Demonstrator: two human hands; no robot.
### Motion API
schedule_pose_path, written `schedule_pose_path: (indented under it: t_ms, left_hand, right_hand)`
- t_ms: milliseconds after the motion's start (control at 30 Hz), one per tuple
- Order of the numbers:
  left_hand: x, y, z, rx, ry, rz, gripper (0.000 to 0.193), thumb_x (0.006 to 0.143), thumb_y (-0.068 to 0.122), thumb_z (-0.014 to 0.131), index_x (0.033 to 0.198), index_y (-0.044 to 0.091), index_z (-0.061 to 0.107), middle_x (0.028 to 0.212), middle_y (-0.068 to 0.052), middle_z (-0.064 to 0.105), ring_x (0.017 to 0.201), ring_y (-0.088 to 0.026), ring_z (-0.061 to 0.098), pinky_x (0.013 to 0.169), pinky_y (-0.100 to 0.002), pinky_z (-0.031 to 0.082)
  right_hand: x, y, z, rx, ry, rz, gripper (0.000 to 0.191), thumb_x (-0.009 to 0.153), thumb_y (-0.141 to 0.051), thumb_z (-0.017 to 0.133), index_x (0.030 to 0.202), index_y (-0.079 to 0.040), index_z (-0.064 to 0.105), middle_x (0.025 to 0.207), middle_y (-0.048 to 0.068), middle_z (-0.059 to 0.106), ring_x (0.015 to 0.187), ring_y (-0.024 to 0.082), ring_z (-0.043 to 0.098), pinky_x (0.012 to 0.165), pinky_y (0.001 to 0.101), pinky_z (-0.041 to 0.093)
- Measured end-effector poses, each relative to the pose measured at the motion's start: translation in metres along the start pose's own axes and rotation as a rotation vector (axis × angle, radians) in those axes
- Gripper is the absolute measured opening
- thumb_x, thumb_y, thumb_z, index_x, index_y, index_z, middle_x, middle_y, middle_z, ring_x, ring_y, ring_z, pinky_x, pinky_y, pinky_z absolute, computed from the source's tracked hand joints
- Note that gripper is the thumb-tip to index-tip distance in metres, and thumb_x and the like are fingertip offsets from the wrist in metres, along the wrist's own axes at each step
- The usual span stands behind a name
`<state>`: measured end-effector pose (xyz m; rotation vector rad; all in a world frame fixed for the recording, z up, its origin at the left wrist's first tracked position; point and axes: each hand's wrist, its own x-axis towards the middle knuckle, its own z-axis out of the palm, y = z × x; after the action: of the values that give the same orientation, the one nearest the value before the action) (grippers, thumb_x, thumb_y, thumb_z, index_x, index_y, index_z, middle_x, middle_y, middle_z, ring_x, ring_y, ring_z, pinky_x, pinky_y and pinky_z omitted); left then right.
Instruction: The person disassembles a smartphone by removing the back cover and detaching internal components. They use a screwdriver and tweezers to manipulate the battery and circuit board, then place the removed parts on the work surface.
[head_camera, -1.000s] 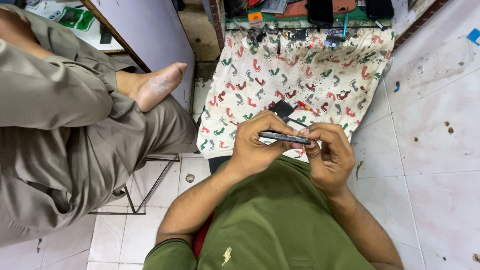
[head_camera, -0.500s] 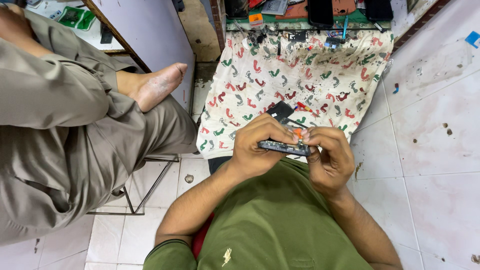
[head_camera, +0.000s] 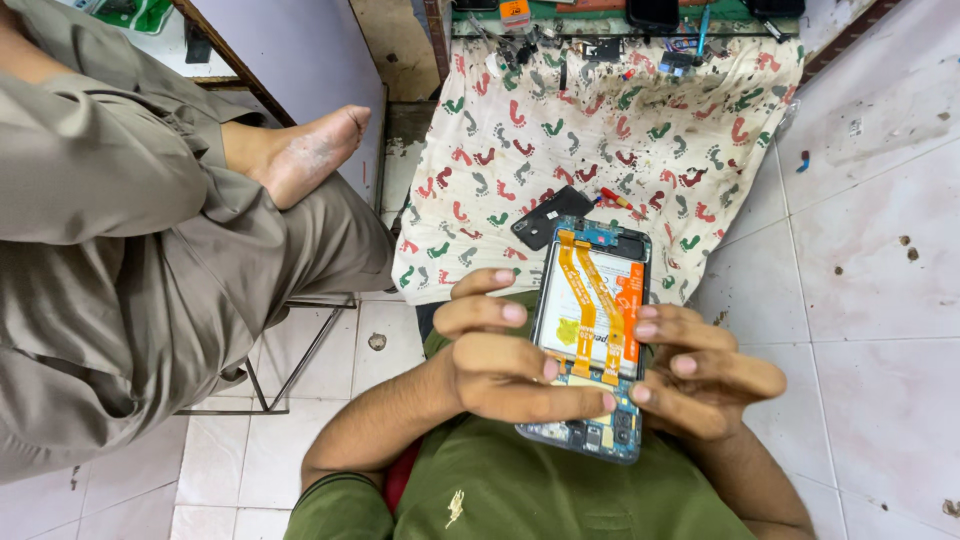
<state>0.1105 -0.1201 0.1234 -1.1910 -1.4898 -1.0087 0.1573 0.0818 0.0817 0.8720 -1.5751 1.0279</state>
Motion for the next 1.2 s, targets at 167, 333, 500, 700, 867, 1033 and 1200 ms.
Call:
schedule_pose_path:
  t_ms: [167,333,500,700,867,1033,1200]
  left_hand:
    - [-0.003,0.005,-0.005,0.014,0.009,0.049,0.039,0.076,0.037,0.099,0.103,0.053,0.074,0.104,0.009,0.038,0.12,-0.016,0.037,0.111,-0.039,0.04]
    - [-0.001,-0.004,0.006,-0.103,-0.012,-0.027,0.031,0.081,0.032,0.096,0.104,0.042,0.078,0.111,0.007,0.048,0.129,-0.021,0.039,0.117,-0.042,0.037]
    - [-0.002,-0.024,0.013,-0.494,-0.135,-0.279,0.029,0.083,0.009,0.09,0.107,0.016,0.074,0.122,-0.004,0.061,0.133,-0.029,0.06,0.119,-0.05,0.052]
    - [-0.011,-0.03,0.024,-0.572,-0.181,-0.652,0.023,0.083,-0.007,0.081,0.101,0.005,0.072,0.108,-0.008,0.075,0.102,-0.019,0.076,0.091,-0.03,0.063]
    - [-0.017,-0.038,0.035,-0.593,-0.159,-0.854,0.021,0.086,0.009,0.088,0.099,0.003,0.072,0.107,-0.009,0.076,0.103,-0.018,0.074,0.093,-0.03,0.059]
    - [-0.019,-0.041,0.04,-0.626,-0.155,-0.966,0.023,0.085,0.012,0.087,0.099,0.002,0.071,0.104,-0.009,0.075,0.099,-0.017,0.073,0.09,-0.029,0.057]
    - [-0.016,-0.04,0.036,-0.605,-0.158,-0.864,0.02,0.087,0.009,0.087,0.098,0.004,0.07,0.105,-0.008,0.076,0.102,-0.017,0.075,0.091,-0.03,0.06]
  right_hand:
    - [0.001,-0.004,0.0,-0.022,-0.007,-0.033,0.023,0.088,-0.005,0.075,0.101,-0.014,0.058,0.118,0.003,0.038,0.105,0.026,0.066,0.093,0.0479,0.064]
    - [0.004,-0.007,-0.002,-0.032,-0.045,0.122,0.023,0.086,-0.011,0.074,0.102,-0.007,0.059,0.115,0.007,0.037,0.106,0.031,0.069,0.095,0.0537,0.065]
    - [0.005,-0.003,-0.001,-0.12,-0.107,0.335,0.017,0.095,0.004,0.068,0.105,-0.004,0.057,0.12,0.009,0.035,0.109,0.026,0.068,0.101,0.0435,0.061]
    - [0.004,0.007,0.004,-0.038,-0.121,0.552,0.011,0.104,0.001,0.063,0.114,0.0,0.059,0.125,0.008,0.037,0.108,0.021,0.065,0.096,0.0317,0.059]
    - [0.005,0.011,0.005,-0.062,-0.146,0.787,0.016,0.105,-0.007,0.066,0.118,0.002,0.063,0.124,0.007,0.04,0.101,0.013,0.05,0.086,0.0258,0.048]
    - [0.008,0.017,0.008,0.075,-0.104,0.85,0.018,0.107,-0.011,0.065,0.119,0.002,0.062,0.123,0.005,0.039,0.099,0.008,0.051,0.083,0.0216,0.049]
    - [0.009,0.014,0.006,-0.089,-0.143,0.753,0.017,0.104,-0.01,0.067,0.116,0.001,0.065,0.12,0.007,0.044,0.09,0.01,0.05,0.075,0.0216,0.046]
